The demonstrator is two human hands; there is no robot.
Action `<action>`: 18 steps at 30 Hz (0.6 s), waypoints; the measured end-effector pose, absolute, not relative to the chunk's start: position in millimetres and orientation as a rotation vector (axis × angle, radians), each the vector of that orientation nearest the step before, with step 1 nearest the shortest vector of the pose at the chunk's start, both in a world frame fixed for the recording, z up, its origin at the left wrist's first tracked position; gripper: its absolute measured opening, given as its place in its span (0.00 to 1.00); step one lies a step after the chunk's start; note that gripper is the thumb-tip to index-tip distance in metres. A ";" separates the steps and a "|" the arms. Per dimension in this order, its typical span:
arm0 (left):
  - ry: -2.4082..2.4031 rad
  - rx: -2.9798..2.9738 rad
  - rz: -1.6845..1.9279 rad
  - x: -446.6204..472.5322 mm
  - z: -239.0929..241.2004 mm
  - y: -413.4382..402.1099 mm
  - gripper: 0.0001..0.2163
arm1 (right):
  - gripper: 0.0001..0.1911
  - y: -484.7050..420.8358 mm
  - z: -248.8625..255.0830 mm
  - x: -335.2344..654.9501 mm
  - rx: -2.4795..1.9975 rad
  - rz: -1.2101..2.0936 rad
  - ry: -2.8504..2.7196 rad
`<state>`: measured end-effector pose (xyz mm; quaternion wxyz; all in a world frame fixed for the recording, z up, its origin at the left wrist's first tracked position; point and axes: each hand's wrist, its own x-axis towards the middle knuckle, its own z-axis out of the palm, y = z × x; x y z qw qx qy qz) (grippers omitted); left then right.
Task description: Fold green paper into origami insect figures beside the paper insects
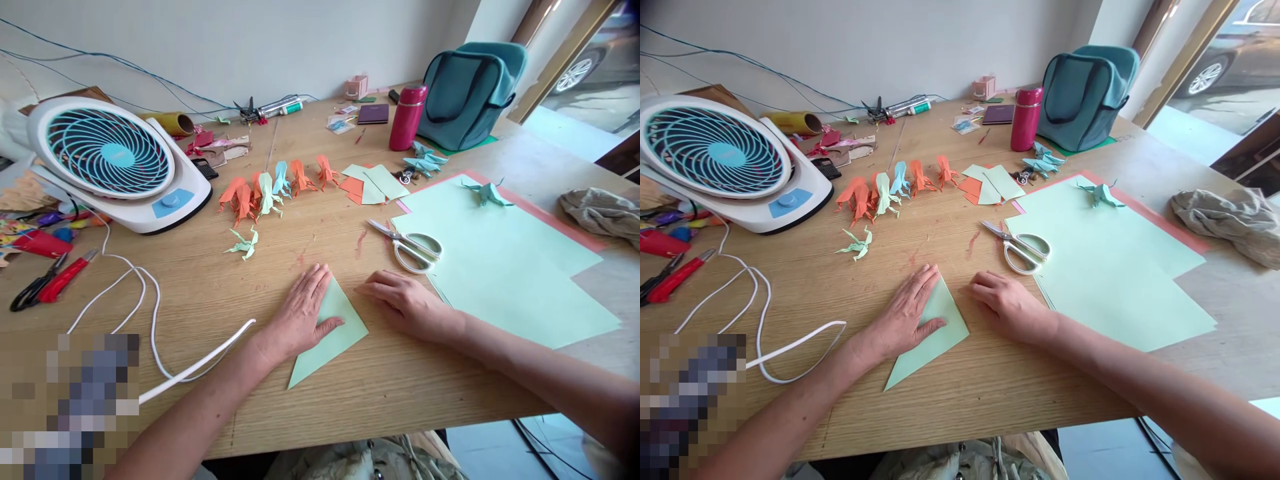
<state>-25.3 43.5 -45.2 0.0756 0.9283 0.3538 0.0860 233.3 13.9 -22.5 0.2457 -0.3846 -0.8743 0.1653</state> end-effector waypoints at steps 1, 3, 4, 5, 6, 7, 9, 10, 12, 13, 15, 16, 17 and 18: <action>1.059 2.795 0.255 -25.7 -45.8 43.3 0.38 | 0.18 21.7 -23.9 230.7 -1.059 0.452 -2.399; 1.065 2.807 0.249 -26.0 -46.6 42.9 0.40 | 0.16 36.0 -27.2 224.7 -1.084 0.454 -2.438; 1.072 2.808 0.245 -26.0 -46.9 42.7 0.41 | 0.16 42.4 -28.8 221.5 -1.093 0.435 -2.448; 1.079 2.806 0.243 -25.9 -47.1 42.5 0.42 | 0.16 48.2 -30.2 218.1 -1.105 0.421 -2.455; 1.086 2.804 0.242 -25.9 -47.3 42.3 0.43 | 0.16 53.4 -31.3 214.8 -1.113 0.403 -2.464; 1.092 2.801 0.243 -25.8 -47.5 42.1 0.44 | 0.16 58.1 -32.2 211.6 -1.121 0.384 -2.476; 1.098 2.794 0.245 -26.0 -47.9 41.8 0.45 | 0.15 65.4 -33.0 205.9 -1.135 0.332 -2.511; 1.100 2.786 0.250 -26.2 -48.0 41.7 0.45 | 0.15 68.0 -33.1 203.7 -1.142 0.303 -2.531; 1.103 2.759 0.266 -26.8 -48.3 41.8 0.46 | 0.15 71.4 -33.3 200.5 -1.152 0.247 -2.569; 1.103 2.742 0.278 -27.1 -48.4 41.9 0.47 | 0.15 72.3 -33.6 199.6 -1.149 0.221 -2.587; 1.101 2.714 0.300 -27.4 -48.8 42.1 0.48 | 0.17 72.6 -34.4 198.6 -1.124 0.169 -2.618; 1.101 2.706 0.305 -27.4 -48.9 42.2 0.48 | 0.17 72.3 -34.9 198.4 -1.110 0.144 -2.628; 1.102 2.703 0.306 -27.4 -49.1 42.3 0.48 | 0.18 71.9 -35.5 198.2 -1.099 0.122 -2.633; 1.104 2.703 0.306 -27.3 -49.3 42.5 0.49 | 0.18 71.5 -35.9 198.0 -1.092 0.106 -2.636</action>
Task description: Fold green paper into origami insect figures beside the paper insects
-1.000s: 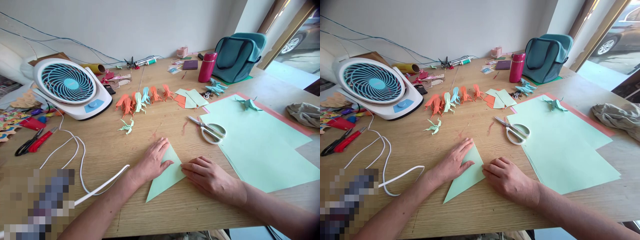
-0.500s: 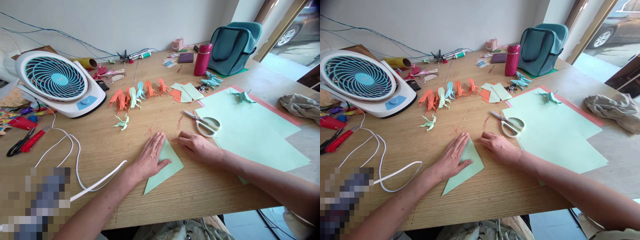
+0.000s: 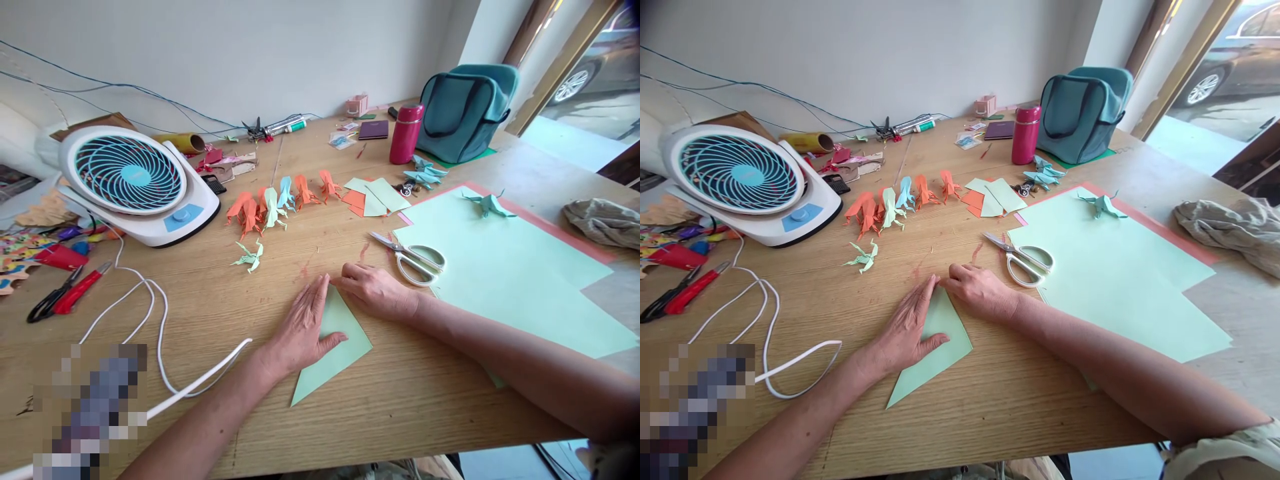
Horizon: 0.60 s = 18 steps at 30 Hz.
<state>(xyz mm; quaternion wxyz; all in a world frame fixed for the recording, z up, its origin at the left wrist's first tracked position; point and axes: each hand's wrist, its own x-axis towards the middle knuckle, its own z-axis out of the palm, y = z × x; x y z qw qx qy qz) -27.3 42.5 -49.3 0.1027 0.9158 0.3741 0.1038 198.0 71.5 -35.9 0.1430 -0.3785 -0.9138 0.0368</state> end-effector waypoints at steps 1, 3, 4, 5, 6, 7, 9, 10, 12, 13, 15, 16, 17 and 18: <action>1.106 2.705 0.306 -27.2 -49.4 42.6 0.49 | 0.18 71.2 -36.2 197.8 -1.090 0.097 -2.635; 1.104 2.712 0.305 -27.0 -49.6 42.9 0.49 | 0.17 71.0 -36.3 197.5 -1.092 0.093 -2.637; 1.100 2.715 0.307 -26.9 -49.6 43.0 0.49 | 0.17 71.2 -36.1 197.5 -1.091 0.096 -2.641; 1.094 2.718 0.308 -26.8 -49.5 43.0 0.49 | 0.17 71.4 -35.9 197.6 -1.089 0.099 -2.647; 1.091 2.717 0.308 -26.7 -49.2 43.0 0.48 | 0.17 71.7 -35.7 197.9 -1.086 0.102 -2.653; 1.091 2.713 0.305 -26.6 -48.7 43.0 0.48 | 0.17 72.1 -35.5 198.3 -1.081 0.105 -2.659; 1.102 2.702 0.288 -26.5 -47.3 42.8 0.46 | 0.18 72.6 -35.8 199.4 -1.066 0.106 -2.667; 1.107 2.698 0.276 -26.5 -46.5 42.9 0.45 | 0.18 72.9 -36.2 200.0 -1.055 0.102 -2.669; 1.109 2.693 0.260 -26.6 -45.1 43.2 0.42 | 0.19 73.3 -37.3 201.2 -1.025 0.082 -2.671; 1.106 2.690 0.257 -26.7 -44.6 43.6 0.41 | 0.18 73.4 -37.8 201.8 -1.009 0.066 -2.673; 1.099 2.682 0.256 -27.0 -44.0 44.4 0.38 | 0.18 73.3 -38.4 203.2 -0.982 0.037 -2.680; 1.097 2.679 0.253 -27.2 -43.9 44.7 0.37 | 0.18 73.1 -38.3 204.0 -0.971 0.026 -2.684; 1.097 2.677 0.249 -27.3 -43.8 45.0 0.36 | 0.18 72.7 -37.9 204.8 -0.957 0.017 -2.688; 1.097 2.677 0.245 -27.4 -43.8 45.1 0.35 | 0.17 72.1 -37.2 205.8 -0.939 0.012 -2.693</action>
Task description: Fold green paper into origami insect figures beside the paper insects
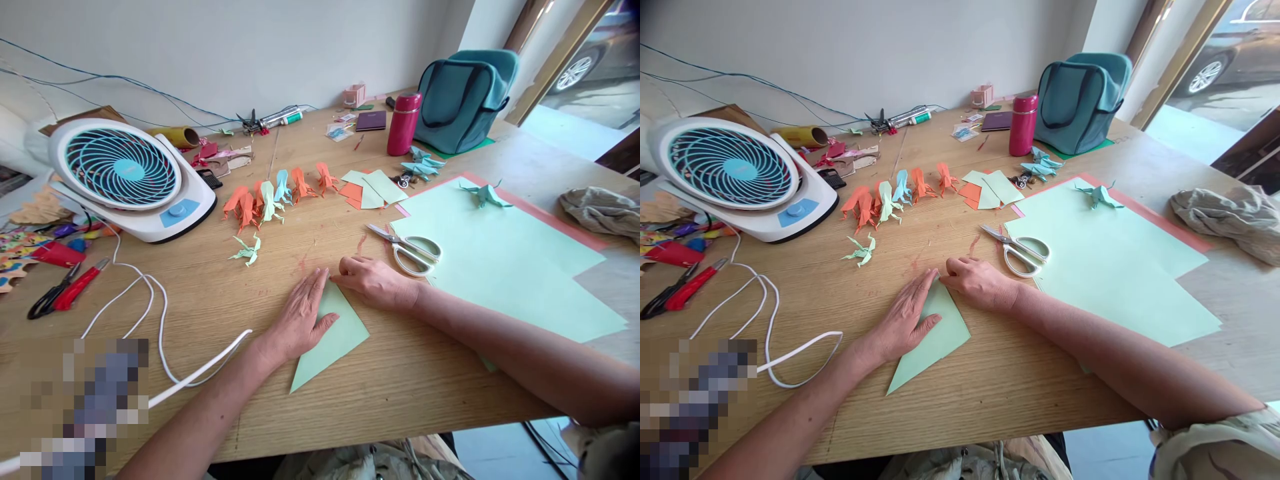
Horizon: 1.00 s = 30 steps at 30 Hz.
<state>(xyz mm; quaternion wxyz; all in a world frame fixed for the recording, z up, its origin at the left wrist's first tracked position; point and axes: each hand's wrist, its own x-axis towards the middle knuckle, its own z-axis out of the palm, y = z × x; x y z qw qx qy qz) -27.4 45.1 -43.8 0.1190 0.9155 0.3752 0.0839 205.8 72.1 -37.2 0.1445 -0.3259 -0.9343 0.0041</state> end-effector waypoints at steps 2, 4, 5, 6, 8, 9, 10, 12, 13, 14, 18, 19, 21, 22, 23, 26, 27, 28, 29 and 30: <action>1.101 2.676 0.243 -27.6 -43.7 44.9 0.33 | 0.17 70.1 -35.4 208.0 -0.903 0.006 -2.706; 1.105 2.677 0.244 -27.7 -43.7 44.6 0.32 | 0.17 67.1 -33.4 210.5 -0.876 0.013 -2.725; 1.103 2.681 0.243 -27.8 -43.9 44.6 0.32 | 0.17 65.2 -32.6 211.7 -0.866 0.022 -2.733; 1.101 2.687 0.240 -27.8 -44.3 44.7 0.32 | 0.17 63.1 -32.0 213.0 -0.859 0.035 -2.736; 1.099 2.700 0.234 -27.9 -45.4 45.4 0.32 | 0.17 58.8 -31.3 215.4 -0.851 0.069 -2.735; 1.098 2.705 0.234 -28.0 -46.1 45.9 0.32 | 0.17 56.6 -31.2 216.4 -0.849 0.085 -2.734; 1.098 2.708 0.237 -28.0 -46.7 46.4 0.32 | 0.17 54.5 -31.3 217.2 -0.848 0.098 -2.732; 1.098 2.708 0.246 -28.0 -47.5 47.1 0.32 | 0.17 50.7 -31.6 218.4 -0.839 0.119 -2.721; 1.098 2.706 0.248 -28.0 -47.5 47.2 0.32 | 0.17 49.1 -31.7 218.7 -0.832 0.124 -2.711; 1.098 2.703 0.249 -28.0 -47.4 47.2 0.32 | 0.17 47.5 -31.8 218.9 -0.830 0.129 -2.699; 1.107 2.688 0.241 -28.0 -45.6 46.1 0.32 | 0.18 41.8 -31.4 219.4 -0.843 0.154 -2.675; 1.107 2.685 0.242 -28.1 -45.2 45.9 0.32 | 0.17 40.4 -31.2 219.7 -0.845 0.161 -2.675; 1.103 2.683 0.249 -28.1 -45.0 45.6 0.32 | 0.16 37.7 -31.0 220.9 -0.844 0.177 -2.680; 1.101 2.684 0.255 -28.0 -45.0 45.6 0.32 | 0.15 36.4 -31.0 221.7 -0.843 0.189 -2.682; 1.101 2.685 0.259 -28.0 -45.2 45.6 0.32 | 0.15 35.2 -30.9 222.4 -0.842 0.203 -2.684; 1.103 2.684 0.265 -27.8 -45.8 45.9 0.32 | 0.15 31.6 -30.0 224.3 -0.837 0.232 -2.681; 1.102 2.686 0.265 -27.7 -45.8 46.0 0.32 | 0.15 30.4 -29.4 224.7 -0.835 0.236 -2.680; 1.101 2.689 0.262 -27.6 -45.7 46.1 0.32 | 0.15 29.2 -28.7 224.9 -0.834 0.239 -2.679; 1.098 2.694 0.259 -27.5 -45.5 46.1 0.32 | 0.15 28.0 -27.9 225.1 -0.834 0.242 -2.681; 1.097 2.698 0.256 -27.5 -45.3 46.2 0.32 | 0.16 26.7 -27.0 225.2 -0.834 0.246 -2.683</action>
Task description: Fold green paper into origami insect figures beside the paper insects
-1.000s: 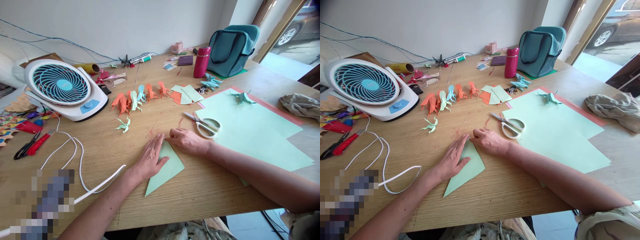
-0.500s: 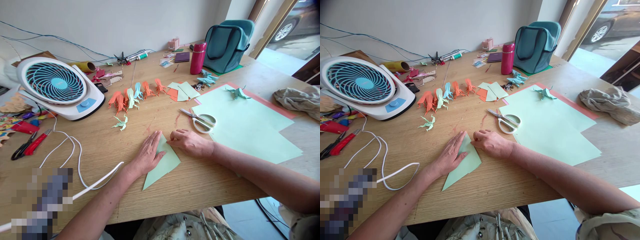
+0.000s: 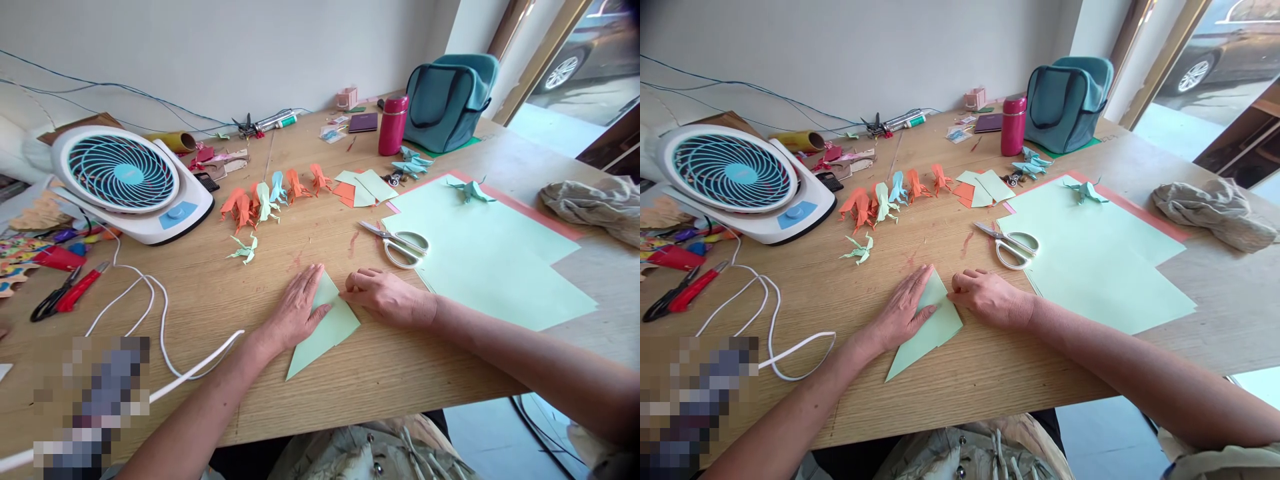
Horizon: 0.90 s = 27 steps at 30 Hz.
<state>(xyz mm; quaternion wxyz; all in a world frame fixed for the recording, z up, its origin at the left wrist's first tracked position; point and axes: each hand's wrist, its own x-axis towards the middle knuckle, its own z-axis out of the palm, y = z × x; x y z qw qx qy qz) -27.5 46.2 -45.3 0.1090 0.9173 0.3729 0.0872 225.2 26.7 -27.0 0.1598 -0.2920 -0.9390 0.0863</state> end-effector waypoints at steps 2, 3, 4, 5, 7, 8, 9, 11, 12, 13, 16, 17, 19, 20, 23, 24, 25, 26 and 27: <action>1.094 2.700 0.251 -27.4 -44.7 46.3 0.32 | 0.16 24.2 -25.5 225.5 -0.834 0.247 -2.690; 1.093 2.698 0.250 -27.3 -44.4 46.4 0.32 | 0.17 22.9 -24.9 225.8 -0.835 0.243 -2.695; 1.093 2.697 0.253 -27.4 -44.3 46.6 0.32 | 0.17 21.7 -24.4 226.1 -0.833 0.239 -2.699; 1.092 2.695 0.257 -27.4 -44.2 46.8 0.32 | 0.17 20.6 -24.1 226.6 -0.829 0.235 -2.701; 1.088 2.695 0.263 -27.4 -44.1 47.2 0.32 | 0.17 18.5 -23.8 227.8 -0.812 0.234 -2.699; 1.087 2.695 0.263 -27.4 -44.1 47.4 0.33 | 0.17 17.5 -23.7 228.4 -0.802 0.236 -2.696; 1.085 2.694 0.261 -27.4 -44.1 47.6 0.33 | 0.18 16.6 -23.5 229.0 -0.793 0.239 -2.696; 1.086 2.692 0.255 -27.3 -43.9 47.9 0.32 | 0.18 14.9 -23.2 230.2 -0.782 0.237 -2.702; 1.086 2.692 0.256 -27.2 -43.8 47.9 0.32 | 0.18 14.0 -22.9 230.7 -0.776 0.236 -2.708; 1.085 2.692 0.257 -27.1 -43.7 48.0 0.32 | 0.18 13.2 -22.6 231.3 -0.773 0.233 -2.714; 1.086 2.694 0.262 -26.5 -43.5 48.0 0.32 | 0.18 10.5 -21.5 233.1 -0.757 0.228 -2.722; 1.087 2.694 0.258 -26.3 -43.5 48.0 0.32 | 0.18 9.6 -21.2 233.8 -0.750 0.234 -2.725; 1.093 2.692 0.250 -26.2 -43.4 48.0 0.32 | 0.18 7.8 -20.5 235.0 -0.741 0.251 -2.728; 1.095 2.691 0.248 -26.2 -43.4 48.0 0.32 | 0.18 7.0 -20.2 235.5 -0.741 0.260 -2.732; 1.097 2.694 0.245 -26.5 -43.6 48.0 0.33 | 0.18 5.5 -20.0 236.4 -0.748 0.265 -2.744; 1.098 2.698 0.243 -26.6 -43.6 48.0 0.33 | 0.18 5.3 -20.2 236.5 -0.746 0.263 -2.746; 1.100 2.701 0.240 -26.6 -43.6 47.9 0.32 | 0.17 5.1 -20.4 236.7 -0.742 0.262 -2.748; 1.102 2.704 0.237 -26.5 -43.5 47.9 0.32 | 0.17 4.9 -20.7 236.9 -0.736 0.260 -2.747; 1.104 2.704 0.236 -26.4 -43.4 47.8 0.33 | 0.16 4.7 -21.0 237.1 -0.729 0.259 -2.746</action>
